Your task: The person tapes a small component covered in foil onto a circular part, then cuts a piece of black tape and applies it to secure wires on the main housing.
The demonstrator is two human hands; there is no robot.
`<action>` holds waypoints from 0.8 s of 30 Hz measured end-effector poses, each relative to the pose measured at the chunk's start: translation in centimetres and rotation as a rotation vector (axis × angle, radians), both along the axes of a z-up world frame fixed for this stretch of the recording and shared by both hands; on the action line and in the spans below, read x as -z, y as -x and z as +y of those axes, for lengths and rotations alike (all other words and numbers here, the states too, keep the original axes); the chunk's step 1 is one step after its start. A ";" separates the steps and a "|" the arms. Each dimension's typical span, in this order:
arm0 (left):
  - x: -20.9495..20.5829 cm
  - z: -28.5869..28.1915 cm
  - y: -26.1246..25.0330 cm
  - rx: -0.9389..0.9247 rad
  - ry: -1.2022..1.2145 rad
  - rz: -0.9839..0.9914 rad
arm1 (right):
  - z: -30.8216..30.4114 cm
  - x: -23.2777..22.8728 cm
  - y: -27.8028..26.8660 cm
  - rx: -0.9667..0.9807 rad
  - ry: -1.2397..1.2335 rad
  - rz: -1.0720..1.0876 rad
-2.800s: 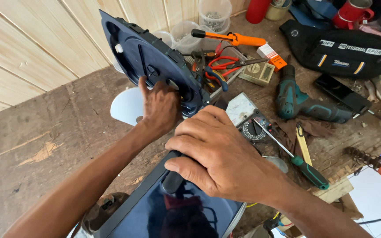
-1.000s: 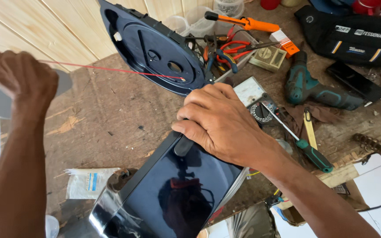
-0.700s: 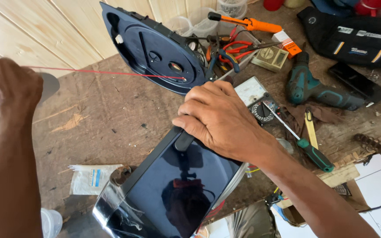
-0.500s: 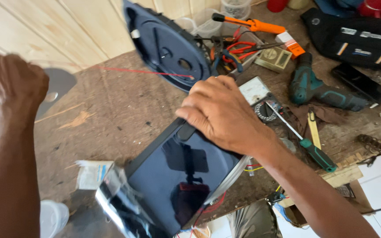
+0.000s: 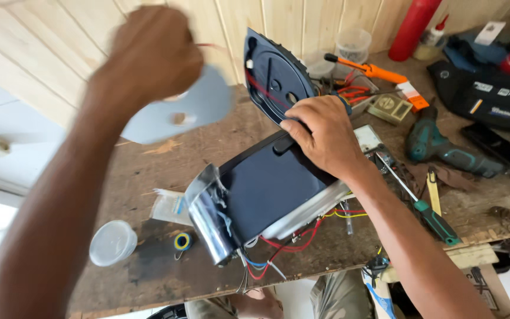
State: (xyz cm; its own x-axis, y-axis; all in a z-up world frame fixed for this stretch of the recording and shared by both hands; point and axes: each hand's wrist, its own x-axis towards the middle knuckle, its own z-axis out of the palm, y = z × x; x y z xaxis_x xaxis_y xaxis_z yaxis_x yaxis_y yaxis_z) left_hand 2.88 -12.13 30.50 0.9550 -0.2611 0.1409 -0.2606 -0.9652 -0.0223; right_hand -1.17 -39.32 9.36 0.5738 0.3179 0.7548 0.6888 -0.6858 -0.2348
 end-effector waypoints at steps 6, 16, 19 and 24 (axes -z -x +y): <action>-2.2 -7.2 0.5 0.060 0.369 0.258 | 1.3 -3.2 5.8 -0.119 -0.531 0.591; -0.1 -13.1 3.8 -0.058 0.993 0.375 | 3.3 -3.5 9.9 -0.045 -0.604 0.695; 0.9 -12.5 4.4 -0.020 1.065 0.339 | 3.3 -1.2 9.3 -0.184 -0.900 0.491; 3.7 -8.3 9.1 0.373 0.969 0.179 | -0.2 -3.0 13.6 -0.097 -0.848 0.556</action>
